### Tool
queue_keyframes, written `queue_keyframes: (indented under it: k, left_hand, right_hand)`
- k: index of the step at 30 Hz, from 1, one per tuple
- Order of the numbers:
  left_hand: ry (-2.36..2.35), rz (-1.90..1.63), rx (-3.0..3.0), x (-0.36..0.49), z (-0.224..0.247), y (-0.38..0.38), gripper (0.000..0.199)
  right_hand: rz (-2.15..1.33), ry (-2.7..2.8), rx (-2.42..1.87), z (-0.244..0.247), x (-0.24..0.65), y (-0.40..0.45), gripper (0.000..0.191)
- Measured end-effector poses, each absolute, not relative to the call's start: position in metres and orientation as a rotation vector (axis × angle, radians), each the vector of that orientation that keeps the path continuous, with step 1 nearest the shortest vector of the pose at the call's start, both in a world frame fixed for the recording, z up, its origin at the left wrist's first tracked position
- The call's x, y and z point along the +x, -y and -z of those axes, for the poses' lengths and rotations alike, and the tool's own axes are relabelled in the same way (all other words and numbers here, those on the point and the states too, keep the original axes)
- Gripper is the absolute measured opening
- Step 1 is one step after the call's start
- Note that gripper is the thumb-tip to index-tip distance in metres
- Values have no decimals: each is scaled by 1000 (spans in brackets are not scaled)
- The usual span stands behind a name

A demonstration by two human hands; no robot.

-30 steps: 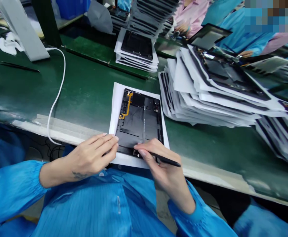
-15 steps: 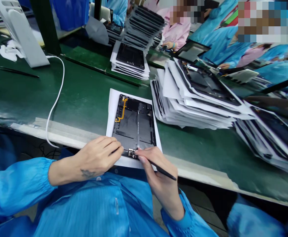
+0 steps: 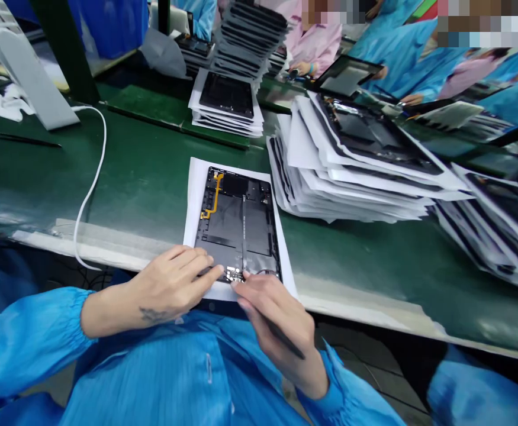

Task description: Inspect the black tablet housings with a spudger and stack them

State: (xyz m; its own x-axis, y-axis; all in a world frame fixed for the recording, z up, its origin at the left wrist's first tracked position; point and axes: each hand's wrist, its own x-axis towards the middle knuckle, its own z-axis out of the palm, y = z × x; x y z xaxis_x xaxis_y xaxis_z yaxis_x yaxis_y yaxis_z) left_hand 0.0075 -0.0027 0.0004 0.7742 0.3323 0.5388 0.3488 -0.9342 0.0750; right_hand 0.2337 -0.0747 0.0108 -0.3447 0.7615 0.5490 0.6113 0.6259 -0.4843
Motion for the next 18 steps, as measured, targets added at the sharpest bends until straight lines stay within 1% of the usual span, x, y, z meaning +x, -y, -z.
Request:
queue_keyframes:
  k: [3, 8, 10, 12, 13, 15, 18]
  left_hand:
    - [907, 1087, -3148, -5, -7, -16, 33]
    - [1670, 1345, -3438, -9, -24, -54, 57]
    - [2014, 1480, -3417, 0, -28, -59, 68]
    - [2219, 1578, -3342, 12, -29, -62, 74]
    - [2231, 1543, -3354, 18, -28, -64, 70]
    - [2158, 1357, -3422, 28, -26, -73, 58]
    - [2007, 1187, -3334, 34, -37, -112, 43]
  right_hand:
    - [-362, 1786, -1148, -4, 238, 73, 26]
    - [-378, 1630, -1156, 1, 236, 73, 22]
    - [-355, 1625, -1108, 3, 235, 73, 22]
    - [-325, 1616, -1047, 7, 234, 71, 22]
    - [-318, 1601, -1016, 10, 234, 69, 21]
    - [-327, 1538, -952, 15, 232, 61, 18]
    - [-308, 1432, -851, 20, 231, 47, 17]
